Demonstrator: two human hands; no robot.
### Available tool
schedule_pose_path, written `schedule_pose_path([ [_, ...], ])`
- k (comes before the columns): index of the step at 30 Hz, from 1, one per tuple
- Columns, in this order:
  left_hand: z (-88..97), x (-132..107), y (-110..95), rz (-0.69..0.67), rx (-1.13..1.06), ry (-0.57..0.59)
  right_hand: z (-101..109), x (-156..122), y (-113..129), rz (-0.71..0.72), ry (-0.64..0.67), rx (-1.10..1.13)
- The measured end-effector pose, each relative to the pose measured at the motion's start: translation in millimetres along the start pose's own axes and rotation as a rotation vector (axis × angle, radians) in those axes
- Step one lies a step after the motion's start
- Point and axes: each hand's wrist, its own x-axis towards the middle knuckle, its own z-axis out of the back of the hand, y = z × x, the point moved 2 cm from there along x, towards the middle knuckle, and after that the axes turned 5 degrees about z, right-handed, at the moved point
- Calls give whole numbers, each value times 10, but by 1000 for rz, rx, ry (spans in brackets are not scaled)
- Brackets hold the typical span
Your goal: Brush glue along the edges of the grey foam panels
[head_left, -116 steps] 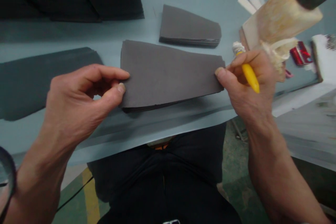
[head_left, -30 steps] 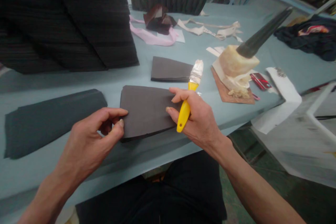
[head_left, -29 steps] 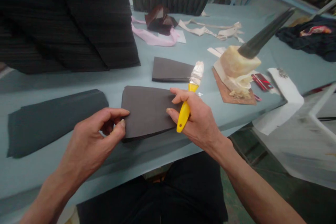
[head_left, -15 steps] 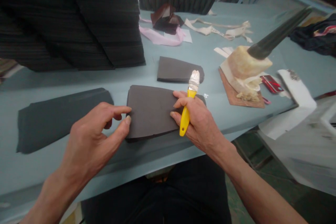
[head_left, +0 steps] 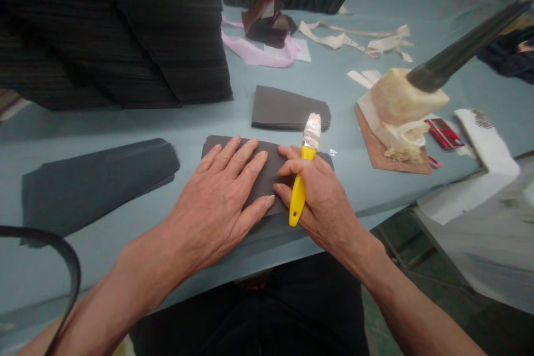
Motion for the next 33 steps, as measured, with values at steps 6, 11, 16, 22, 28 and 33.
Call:
schedule_pose_path([
  [6,-12,-100,81,94,8,-50,-6,-10,30,-22,2,-53],
  [11,-46,-117,79,159,-17,-110,-2,-19,24,-48,27,-74],
  [16,-44,-83,55,136,-2,-129,-19,-25,-4,-35,13,-90],
  [22,-43,-36,61,169,39,-90,-76,-32,-60,-23,-13,-97],
  [28,-24,-3,81,184,111,14,-79,0,-70,-18,-18,-85],
  [33,31,68,37,159,144,45,-90,21,-87,-38,0,-95],
])
